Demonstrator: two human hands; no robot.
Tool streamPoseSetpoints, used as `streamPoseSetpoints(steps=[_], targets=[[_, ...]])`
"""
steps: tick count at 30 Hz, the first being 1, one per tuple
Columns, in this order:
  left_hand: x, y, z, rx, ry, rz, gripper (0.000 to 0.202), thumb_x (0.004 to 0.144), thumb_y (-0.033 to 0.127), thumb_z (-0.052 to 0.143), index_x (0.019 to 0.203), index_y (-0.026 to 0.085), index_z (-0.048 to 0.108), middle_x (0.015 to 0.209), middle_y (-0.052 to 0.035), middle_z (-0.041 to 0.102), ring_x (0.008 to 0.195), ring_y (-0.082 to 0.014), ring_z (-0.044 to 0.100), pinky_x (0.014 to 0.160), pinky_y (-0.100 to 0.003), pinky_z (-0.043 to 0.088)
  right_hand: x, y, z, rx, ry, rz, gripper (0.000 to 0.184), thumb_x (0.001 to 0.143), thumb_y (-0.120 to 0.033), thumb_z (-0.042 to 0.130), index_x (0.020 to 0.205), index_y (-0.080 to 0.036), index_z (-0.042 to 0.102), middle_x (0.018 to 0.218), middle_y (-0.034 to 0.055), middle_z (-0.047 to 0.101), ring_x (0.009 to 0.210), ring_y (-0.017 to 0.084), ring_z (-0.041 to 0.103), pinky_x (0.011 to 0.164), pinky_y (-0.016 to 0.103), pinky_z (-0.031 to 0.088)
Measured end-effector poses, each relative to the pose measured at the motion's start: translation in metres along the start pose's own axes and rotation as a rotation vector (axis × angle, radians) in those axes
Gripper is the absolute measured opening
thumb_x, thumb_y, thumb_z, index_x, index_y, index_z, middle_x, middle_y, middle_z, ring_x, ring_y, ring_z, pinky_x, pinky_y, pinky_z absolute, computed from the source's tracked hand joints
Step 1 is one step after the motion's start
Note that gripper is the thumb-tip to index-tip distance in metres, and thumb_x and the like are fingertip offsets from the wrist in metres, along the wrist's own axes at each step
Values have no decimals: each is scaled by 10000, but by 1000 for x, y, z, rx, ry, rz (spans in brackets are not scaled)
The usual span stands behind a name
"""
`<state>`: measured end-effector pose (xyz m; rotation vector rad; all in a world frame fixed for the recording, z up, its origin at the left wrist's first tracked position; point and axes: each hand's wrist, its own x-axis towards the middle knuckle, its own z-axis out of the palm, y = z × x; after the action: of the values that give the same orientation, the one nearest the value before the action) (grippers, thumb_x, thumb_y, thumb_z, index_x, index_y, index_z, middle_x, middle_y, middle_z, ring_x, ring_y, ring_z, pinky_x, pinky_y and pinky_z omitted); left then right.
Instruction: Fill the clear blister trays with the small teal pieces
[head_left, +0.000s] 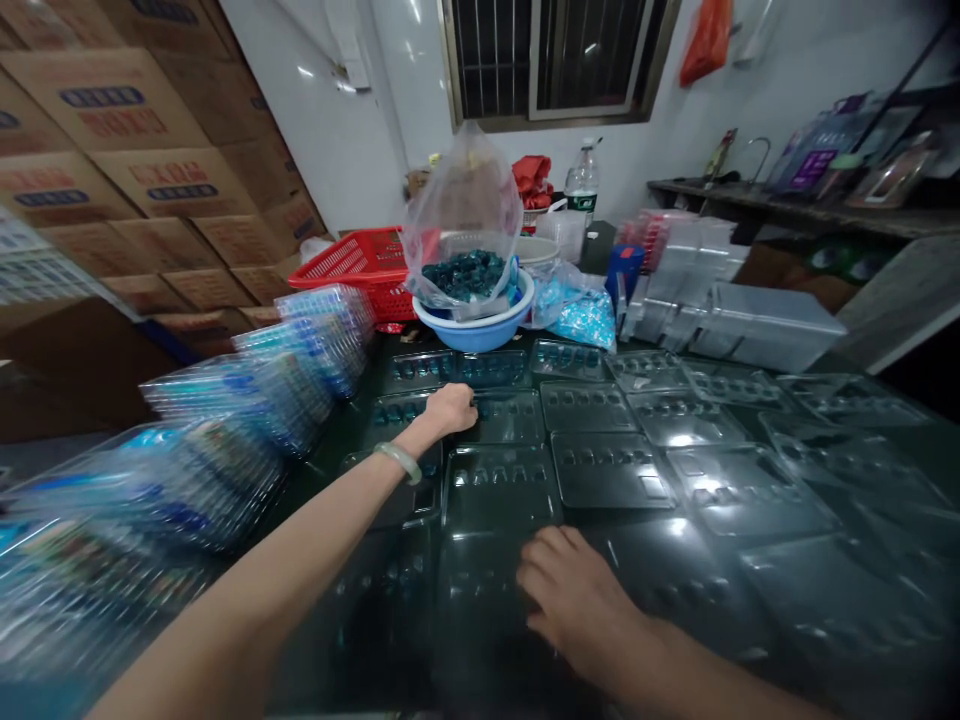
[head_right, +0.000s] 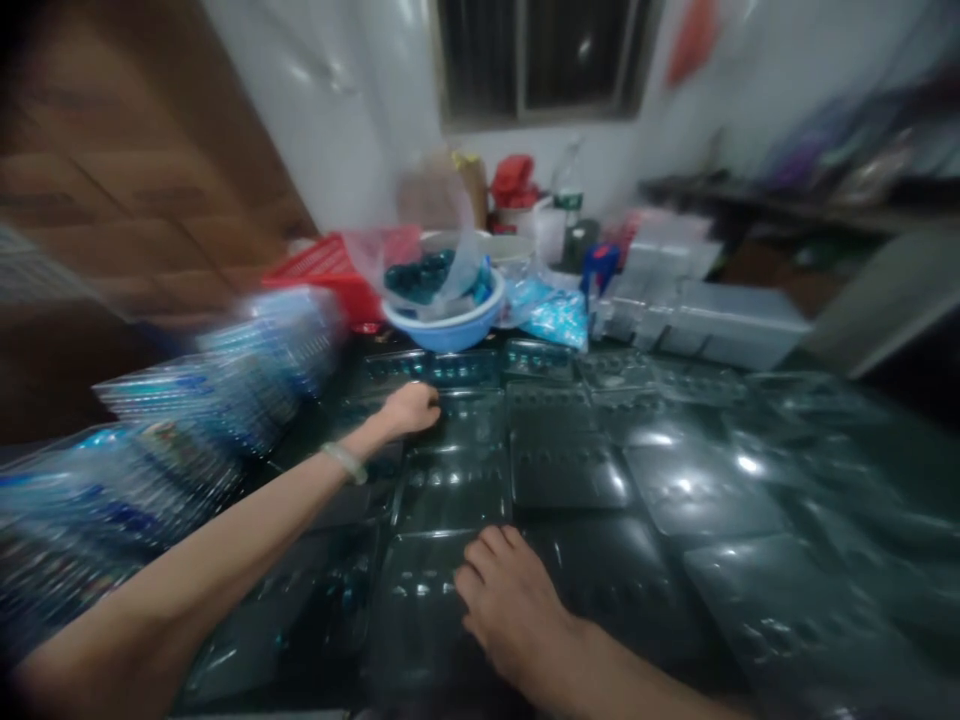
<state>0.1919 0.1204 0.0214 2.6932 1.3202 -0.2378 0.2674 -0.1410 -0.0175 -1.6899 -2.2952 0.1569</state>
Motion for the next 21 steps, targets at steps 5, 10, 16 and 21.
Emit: streamPoseSetpoints(steps=[5, 10, 16, 21], targets=[[-19, -9, -27, -88, 125, 4, 346, 809, 339, 499, 1104, 157, 503, 1080, -85, 557, 917, -205, 558, 766, -403, 459, 11, 9, -2, -63, 30, 69, 171, 706, -163, 618, 858, -187, 544, 835, 28, 557, 826, 195, 480, 733, 332, 360], [-88, -53, -69, -167, 293, -58, 478, 766, 421, 496, 1161, 153, 504, 886, -68, 656, 823, -207, 597, 706, -288, 435, 13, 11, -8, -70, -7, 84, 120, 717, -153, 598, 830, -189, 576, 844, 46, 566, 826, 215, 489, 742, 359, 346], [-213, -92, -35, -354, 365, -54, 307, 745, 369, 534, 953, 168, 637, 877, -56, 665, 747, -181, 598, 640, -258, 444, 16, 7, -22, 50, 56, -10, 236, 753, -214, 586, 987, -209, 551, 953, 49, 556, 878, 222, 463, 727, 348, 320], [-251, -88, 32, -414, 327, -49, 220, 741, 290, 561, 930, 203, 629, 936, -59, 637, 849, -200, 565, 726, -309, 447, 56, -28, -18, 155, 45, -136, 126, 828, -163, 473, 822, -211, 589, 790, 14, 568, 771, 167, 466, 691, 310, 303]])
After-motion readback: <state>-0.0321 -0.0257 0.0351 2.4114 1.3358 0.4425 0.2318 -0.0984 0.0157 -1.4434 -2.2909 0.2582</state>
